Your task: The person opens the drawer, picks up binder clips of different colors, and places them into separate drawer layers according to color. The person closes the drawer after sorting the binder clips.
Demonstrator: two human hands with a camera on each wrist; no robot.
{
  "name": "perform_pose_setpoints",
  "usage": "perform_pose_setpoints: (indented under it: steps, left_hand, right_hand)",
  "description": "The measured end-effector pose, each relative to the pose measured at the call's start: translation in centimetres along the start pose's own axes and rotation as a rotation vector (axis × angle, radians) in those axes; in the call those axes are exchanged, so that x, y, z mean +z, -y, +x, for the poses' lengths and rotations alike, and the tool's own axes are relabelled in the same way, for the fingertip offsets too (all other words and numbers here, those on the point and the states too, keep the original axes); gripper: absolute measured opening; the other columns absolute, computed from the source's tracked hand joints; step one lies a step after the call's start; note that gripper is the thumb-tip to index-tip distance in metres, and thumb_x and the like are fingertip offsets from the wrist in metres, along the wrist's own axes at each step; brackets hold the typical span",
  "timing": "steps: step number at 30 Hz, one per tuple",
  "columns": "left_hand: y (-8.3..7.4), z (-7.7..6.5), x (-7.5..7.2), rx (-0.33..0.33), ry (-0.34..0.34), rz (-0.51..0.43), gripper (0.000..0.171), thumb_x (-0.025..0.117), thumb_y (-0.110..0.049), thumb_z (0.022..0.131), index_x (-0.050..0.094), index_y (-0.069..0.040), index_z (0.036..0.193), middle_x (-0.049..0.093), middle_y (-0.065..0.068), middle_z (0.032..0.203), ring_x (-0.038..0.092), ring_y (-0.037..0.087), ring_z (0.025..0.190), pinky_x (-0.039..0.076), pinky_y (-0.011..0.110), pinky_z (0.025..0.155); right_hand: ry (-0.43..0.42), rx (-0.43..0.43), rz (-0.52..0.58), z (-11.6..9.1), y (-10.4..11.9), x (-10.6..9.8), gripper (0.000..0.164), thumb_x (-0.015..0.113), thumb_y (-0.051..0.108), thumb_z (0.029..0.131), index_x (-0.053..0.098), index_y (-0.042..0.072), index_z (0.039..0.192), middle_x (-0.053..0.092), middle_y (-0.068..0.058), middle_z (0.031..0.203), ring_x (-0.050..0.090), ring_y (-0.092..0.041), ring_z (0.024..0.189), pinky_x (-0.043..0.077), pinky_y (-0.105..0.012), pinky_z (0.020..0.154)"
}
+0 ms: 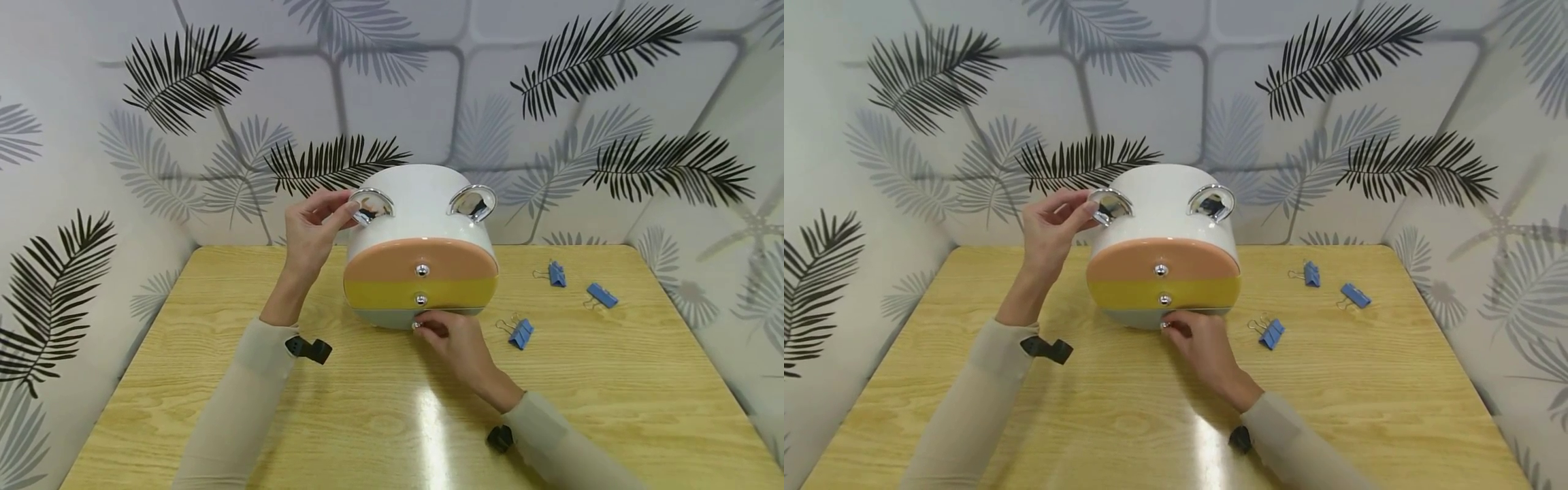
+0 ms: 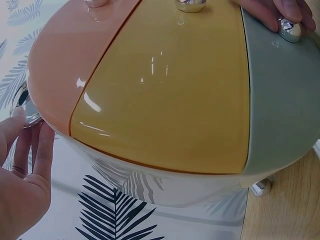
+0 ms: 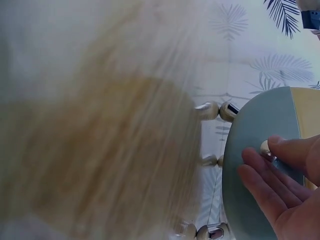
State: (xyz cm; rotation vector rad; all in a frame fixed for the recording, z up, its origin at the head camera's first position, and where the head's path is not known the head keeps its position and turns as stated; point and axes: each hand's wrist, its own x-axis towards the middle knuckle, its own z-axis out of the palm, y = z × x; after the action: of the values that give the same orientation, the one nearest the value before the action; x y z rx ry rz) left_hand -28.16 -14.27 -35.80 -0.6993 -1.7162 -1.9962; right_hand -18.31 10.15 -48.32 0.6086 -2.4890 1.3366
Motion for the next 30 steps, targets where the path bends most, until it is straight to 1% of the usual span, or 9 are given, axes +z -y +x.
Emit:
perform_pose_setpoints:
  steps: [3,9,15,20,25,30]
  left_hand:
    - [0.0,-0.1,0.0,-0.007,-0.001,0.001,0.020,0.072,0.012,0.090,0.069,0.017,0.110,0.064,0.006,0.089,0.069,0.016,0.079,0.065,0.032,0.072]
    - [0.1,-0.1,-0.1,-0.007,0.003,0.001,0.020,0.071,0.012,0.090,0.070,0.017,0.110,0.064,0.006,0.089,0.069,0.017,0.079,0.065,0.037,0.073]
    - [0.0,0.1,-0.2,0.003,0.010,0.002,0.020,0.071,0.012,0.090,0.069,0.017,0.110,0.064,0.004,0.089,0.069,0.015,0.079,0.065,0.035,0.073]
    - [-0.1,0.1,-0.1,-0.002,0.007,-0.004,0.020,0.071,0.012,0.090,0.069,0.017,0.110,0.064,0.004,0.089,0.069,0.015,0.080,0.065,0.036,0.073]
    - [-0.1,0.0,-0.1,-0.007,0.005,-0.002,0.021,0.071,0.012,0.090,0.069,0.017,0.111,0.066,0.004,0.090,0.070,0.018,0.081,0.065,0.036,0.073]
    - [-0.1,0.0,-0.1,-0.003,0.006,0.005,0.021,0.071,0.011,0.091,0.069,0.016,0.111,0.067,0.004,0.090,0.070,0.017,0.081,0.065,0.037,0.074]
  right_hand:
    - [0.005,0.016,0.005,0.1,0.1,0.0,0.011,0.081,0.003,0.087,0.080,0.006,0.098,0.077,-0.003,0.093,0.075,-0.014,0.084,0.063,-0.023,0.071]
    - [0.009,0.049,-0.007,-0.2,0.3,0.0,0.009,0.081,0.005,0.088,0.080,0.007,0.097,0.077,-0.002,0.093,0.074,-0.014,0.083,0.062,-0.022,0.071]
    - [0.008,0.034,-0.008,-0.6,0.6,0.0,0.010,0.082,0.004,0.087,0.081,0.008,0.096,0.078,-0.001,0.091,0.074,-0.012,0.080,0.062,-0.020,0.069]
    - [0.015,0.032,0.005,-1.4,1.0,-0.2,0.009,0.082,0.004,0.087,0.081,0.009,0.095,0.078,0.001,0.091,0.074,-0.009,0.079,0.062,-0.021,0.068]
    - [0.034,0.061,0.028,-2.6,1.7,-0.3,0.009,0.082,0.005,0.088,0.081,0.009,0.095,0.078,0.001,0.090,0.074,-0.008,0.080,0.062,-0.019,0.068]
    - [0.044,0.081,0.046,-3.7,2.5,-0.4,0.009,0.081,0.006,0.088,0.081,0.009,0.097,0.078,0.001,0.091,0.074,-0.008,0.080,0.062,-0.019,0.068]
